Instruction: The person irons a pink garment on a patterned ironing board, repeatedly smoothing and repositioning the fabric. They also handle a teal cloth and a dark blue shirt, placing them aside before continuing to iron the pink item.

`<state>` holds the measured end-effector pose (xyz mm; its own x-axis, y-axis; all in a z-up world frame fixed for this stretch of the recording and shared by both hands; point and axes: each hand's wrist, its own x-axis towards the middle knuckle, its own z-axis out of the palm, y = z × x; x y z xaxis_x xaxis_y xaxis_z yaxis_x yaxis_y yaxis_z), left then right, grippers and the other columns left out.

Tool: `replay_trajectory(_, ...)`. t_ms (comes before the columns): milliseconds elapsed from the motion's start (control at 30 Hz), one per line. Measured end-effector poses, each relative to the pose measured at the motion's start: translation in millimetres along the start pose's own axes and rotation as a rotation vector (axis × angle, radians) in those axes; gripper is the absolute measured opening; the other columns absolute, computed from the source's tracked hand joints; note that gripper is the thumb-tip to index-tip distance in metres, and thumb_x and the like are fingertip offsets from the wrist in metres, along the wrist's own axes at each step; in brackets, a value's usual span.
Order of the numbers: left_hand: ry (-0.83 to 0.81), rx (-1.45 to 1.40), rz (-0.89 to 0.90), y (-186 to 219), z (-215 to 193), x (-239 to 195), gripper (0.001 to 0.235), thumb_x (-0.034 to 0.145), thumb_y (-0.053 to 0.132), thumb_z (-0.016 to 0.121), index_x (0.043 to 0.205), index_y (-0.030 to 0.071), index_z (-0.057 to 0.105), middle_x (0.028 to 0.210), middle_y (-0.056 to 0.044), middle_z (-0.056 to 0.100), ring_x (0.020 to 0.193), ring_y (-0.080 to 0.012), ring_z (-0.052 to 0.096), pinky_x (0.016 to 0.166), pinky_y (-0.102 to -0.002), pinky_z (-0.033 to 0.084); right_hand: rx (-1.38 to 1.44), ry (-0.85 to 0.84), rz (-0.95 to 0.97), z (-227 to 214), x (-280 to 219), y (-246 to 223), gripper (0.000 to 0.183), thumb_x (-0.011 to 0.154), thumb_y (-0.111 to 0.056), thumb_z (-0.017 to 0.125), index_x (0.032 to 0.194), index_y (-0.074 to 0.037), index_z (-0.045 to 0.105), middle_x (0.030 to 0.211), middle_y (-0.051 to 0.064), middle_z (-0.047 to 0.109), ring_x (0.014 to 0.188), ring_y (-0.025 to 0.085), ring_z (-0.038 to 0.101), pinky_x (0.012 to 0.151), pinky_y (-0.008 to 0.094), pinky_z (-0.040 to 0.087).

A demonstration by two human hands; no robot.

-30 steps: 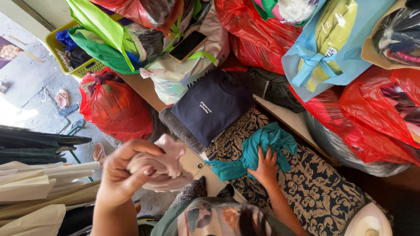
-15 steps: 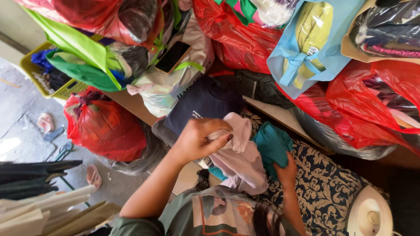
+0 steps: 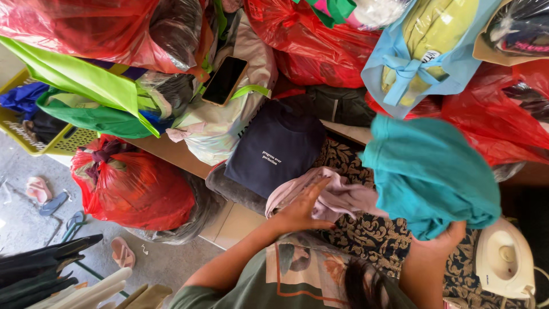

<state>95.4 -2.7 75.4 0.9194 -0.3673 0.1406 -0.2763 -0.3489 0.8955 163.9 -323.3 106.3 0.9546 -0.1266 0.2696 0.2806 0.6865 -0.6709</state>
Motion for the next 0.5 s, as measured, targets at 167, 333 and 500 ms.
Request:
replay_trajectory(167, 0.006, -0.805, -0.033, -1.9, 3.5, 25.0, 0.103, 0.094, 0.05, 0.072, 0.164, 0.004, 0.011, 0.162, -0.023, 0.031, 0.148, -0.0341, 0.037, 0.12, -0.047, 0.034, 0.062, -0.136, 0.062, 31.8, -17.1, 36.6, 0.039, 0.11, -0.015, 0.064, 0.139, 0.008, 0.053, 0.131, 0.019, 0.06, 0.117, 0.03, 0.061, 0.108, 0.043, 0.051)
replay_trajectory(333, 0.331, -1.178, -0.291, -62.2, -14.7, 8.0, 0.066, 0.101, 0.037, 0.062, 0.156, 0.007, 0.039, 0.146, -0.017, 0.056, 0.129, -0.0306, 0.062, 0.111, -0.041, 0.049, 0.017, -0.026, 0.189, 39.2, -36.5, 52.4, 0.041, 0.098, -0.003, 0.063, 0.137, 0.005, 0.058, 0.134, 0.018, 0.065, 0.12, 0.03, 0.067, 0.105, 0.046, 0.055)
replay_trajectory(500, 0.632, -0.487, -0.218, -96.6, -46.4, -13.5, 0.051, 0.099, 0.014, 0.061, 0.147, 0.006, 0.046, 0.138, -0.015, 0.065, 0.129, -0.0255, 0.063, 0.107, -0.039, 0.049, -0.054, 0.123, 0.295, 27.1, -40.3, 59.0, 0.035, 0.1, -0.002, 0.061, 0.134, 0.005, 0.062, 0.128, 0.017, 0.069, 0.111, 0.028, 0.07, 0.095, 0.044, 0.058)
